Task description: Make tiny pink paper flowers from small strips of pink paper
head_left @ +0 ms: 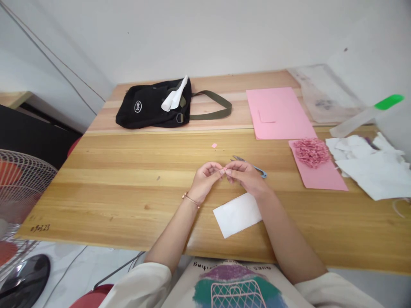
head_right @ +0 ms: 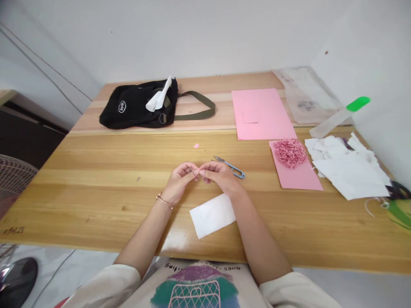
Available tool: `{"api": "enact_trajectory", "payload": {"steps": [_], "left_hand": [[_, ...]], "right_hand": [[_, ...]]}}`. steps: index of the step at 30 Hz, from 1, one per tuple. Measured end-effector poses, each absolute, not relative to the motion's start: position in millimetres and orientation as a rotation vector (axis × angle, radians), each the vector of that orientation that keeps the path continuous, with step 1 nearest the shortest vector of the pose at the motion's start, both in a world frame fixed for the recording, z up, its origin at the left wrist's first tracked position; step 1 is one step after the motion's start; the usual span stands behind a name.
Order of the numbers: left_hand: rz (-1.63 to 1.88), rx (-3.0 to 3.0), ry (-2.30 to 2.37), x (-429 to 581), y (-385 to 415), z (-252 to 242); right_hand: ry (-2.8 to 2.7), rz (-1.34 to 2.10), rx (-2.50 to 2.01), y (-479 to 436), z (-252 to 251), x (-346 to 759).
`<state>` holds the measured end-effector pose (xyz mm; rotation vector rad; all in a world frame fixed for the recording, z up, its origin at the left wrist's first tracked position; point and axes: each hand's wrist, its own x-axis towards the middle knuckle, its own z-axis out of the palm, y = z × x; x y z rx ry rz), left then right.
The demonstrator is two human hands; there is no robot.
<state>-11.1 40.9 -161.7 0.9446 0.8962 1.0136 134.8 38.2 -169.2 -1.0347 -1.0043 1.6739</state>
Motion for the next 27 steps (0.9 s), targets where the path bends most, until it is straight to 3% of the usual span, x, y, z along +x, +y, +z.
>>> {"api": "enact_trajectory", "payload": {"steps": [27], "left_hand": [[0.987,0.888,0.841,-10.1,40.1,-162.7]], "right_hand": [[-0.968,1.687,-0.95,40.1,-172.8,133.9]]}}
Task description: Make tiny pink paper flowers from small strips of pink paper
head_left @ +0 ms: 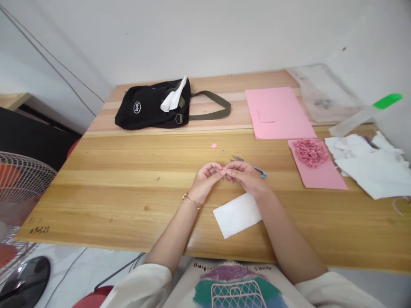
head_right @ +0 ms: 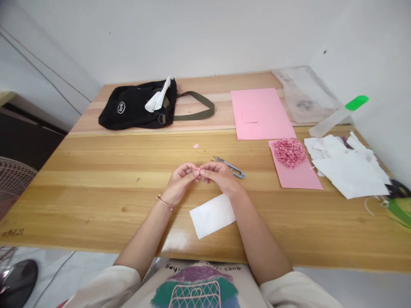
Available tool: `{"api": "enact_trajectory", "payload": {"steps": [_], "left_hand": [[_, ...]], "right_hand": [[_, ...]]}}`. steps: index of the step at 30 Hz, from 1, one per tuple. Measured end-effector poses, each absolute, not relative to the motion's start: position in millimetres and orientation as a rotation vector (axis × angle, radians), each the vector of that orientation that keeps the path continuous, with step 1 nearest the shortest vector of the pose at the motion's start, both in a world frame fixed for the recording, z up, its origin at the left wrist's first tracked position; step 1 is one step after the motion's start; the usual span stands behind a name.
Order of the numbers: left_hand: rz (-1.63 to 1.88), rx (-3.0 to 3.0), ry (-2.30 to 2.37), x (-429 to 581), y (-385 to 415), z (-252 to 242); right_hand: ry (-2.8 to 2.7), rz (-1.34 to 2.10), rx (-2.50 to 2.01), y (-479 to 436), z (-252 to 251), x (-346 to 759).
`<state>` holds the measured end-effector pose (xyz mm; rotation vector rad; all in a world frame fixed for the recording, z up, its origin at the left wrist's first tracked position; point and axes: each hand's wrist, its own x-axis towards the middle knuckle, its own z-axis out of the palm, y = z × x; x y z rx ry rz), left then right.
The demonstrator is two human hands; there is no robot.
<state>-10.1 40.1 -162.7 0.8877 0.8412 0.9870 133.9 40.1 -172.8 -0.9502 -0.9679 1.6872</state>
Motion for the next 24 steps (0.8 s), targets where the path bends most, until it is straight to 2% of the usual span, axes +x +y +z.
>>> {"api": "enact_trajectory", "payload": {"steps": [24], "left_hand": [[0.957,0.909,0.867,-10.9,39.0,-161.7]], "right_hand": [[-1.04,1.662,-0.907,40.0,-177.3,134.5]]}}
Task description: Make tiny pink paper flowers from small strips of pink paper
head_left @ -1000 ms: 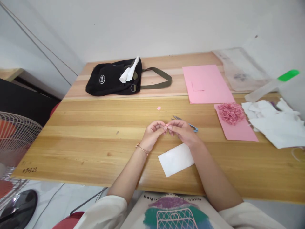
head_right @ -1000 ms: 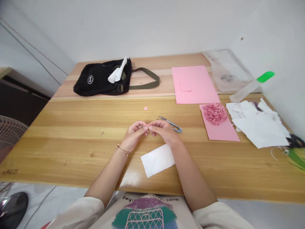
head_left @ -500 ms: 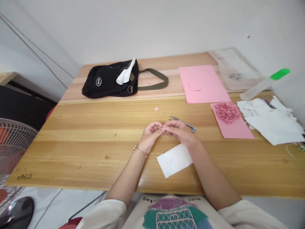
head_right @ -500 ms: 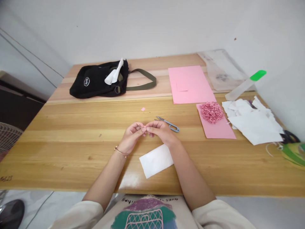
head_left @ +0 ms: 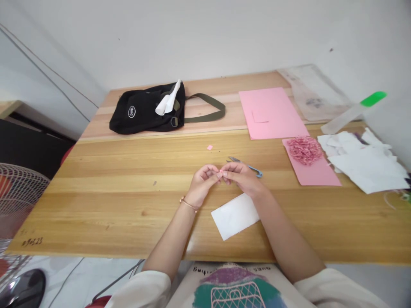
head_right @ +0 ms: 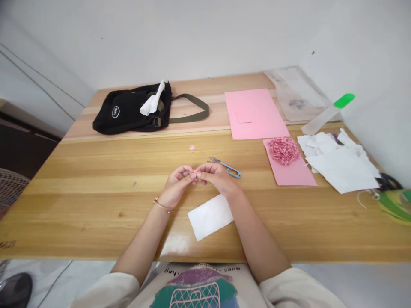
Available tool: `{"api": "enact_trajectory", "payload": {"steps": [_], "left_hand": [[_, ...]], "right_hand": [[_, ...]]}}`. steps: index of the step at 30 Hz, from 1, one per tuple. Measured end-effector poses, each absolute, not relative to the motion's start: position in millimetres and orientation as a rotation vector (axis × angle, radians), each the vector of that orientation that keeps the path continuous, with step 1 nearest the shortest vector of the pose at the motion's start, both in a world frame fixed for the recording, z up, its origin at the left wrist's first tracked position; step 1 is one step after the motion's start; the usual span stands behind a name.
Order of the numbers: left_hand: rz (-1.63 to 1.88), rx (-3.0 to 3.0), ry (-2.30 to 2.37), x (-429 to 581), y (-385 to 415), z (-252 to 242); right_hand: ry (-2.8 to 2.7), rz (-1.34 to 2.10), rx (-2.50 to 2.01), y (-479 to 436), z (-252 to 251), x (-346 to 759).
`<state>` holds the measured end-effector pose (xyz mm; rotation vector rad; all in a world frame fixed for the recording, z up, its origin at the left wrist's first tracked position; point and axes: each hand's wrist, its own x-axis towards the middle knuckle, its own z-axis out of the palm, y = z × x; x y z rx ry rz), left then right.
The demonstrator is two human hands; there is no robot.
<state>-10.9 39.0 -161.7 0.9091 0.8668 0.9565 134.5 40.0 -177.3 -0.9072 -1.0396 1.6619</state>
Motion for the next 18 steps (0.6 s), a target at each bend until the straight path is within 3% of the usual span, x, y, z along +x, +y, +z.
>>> {"api": "enact_trajectory", "payload": {"steps": [18], "left_hand": [[0.974,0.895,0.858,-11.1,39.3,-160.8]], "right_hand": [[-0.971,1.672,-0.943,38.8,-171.4,133.6]]}}
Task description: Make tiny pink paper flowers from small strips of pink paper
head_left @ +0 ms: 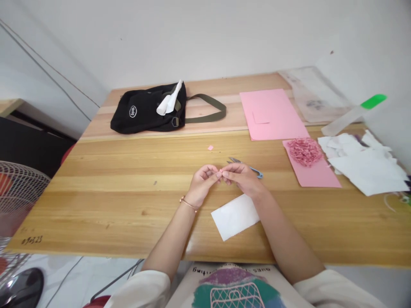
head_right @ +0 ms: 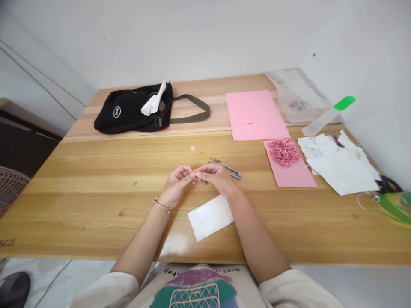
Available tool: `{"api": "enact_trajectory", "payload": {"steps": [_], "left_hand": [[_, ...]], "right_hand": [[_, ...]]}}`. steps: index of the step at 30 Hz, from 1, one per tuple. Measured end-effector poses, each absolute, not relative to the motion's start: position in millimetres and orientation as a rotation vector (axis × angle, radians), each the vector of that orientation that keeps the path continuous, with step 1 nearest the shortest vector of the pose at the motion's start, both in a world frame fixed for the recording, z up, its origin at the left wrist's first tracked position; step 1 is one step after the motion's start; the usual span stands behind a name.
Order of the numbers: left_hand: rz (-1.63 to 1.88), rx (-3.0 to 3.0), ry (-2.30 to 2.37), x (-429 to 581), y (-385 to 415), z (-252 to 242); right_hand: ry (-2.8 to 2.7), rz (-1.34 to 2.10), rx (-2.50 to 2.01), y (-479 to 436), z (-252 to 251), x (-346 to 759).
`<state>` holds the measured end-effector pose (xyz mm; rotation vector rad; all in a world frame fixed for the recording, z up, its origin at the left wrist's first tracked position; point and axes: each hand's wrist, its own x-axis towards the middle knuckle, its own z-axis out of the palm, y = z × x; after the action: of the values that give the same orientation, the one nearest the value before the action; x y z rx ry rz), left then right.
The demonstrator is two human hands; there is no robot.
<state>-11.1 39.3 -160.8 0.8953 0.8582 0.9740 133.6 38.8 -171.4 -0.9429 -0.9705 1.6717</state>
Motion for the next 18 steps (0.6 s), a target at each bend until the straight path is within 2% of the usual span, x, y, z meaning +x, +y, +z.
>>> {"api": "enact_trajectory", "payload": {"steps": [18], "left_hand": [[0.948,0.877,0.706,-10,45,-178]], "right_hand": [[-0.918,1.666,-0.957,42,-175,127]]}}
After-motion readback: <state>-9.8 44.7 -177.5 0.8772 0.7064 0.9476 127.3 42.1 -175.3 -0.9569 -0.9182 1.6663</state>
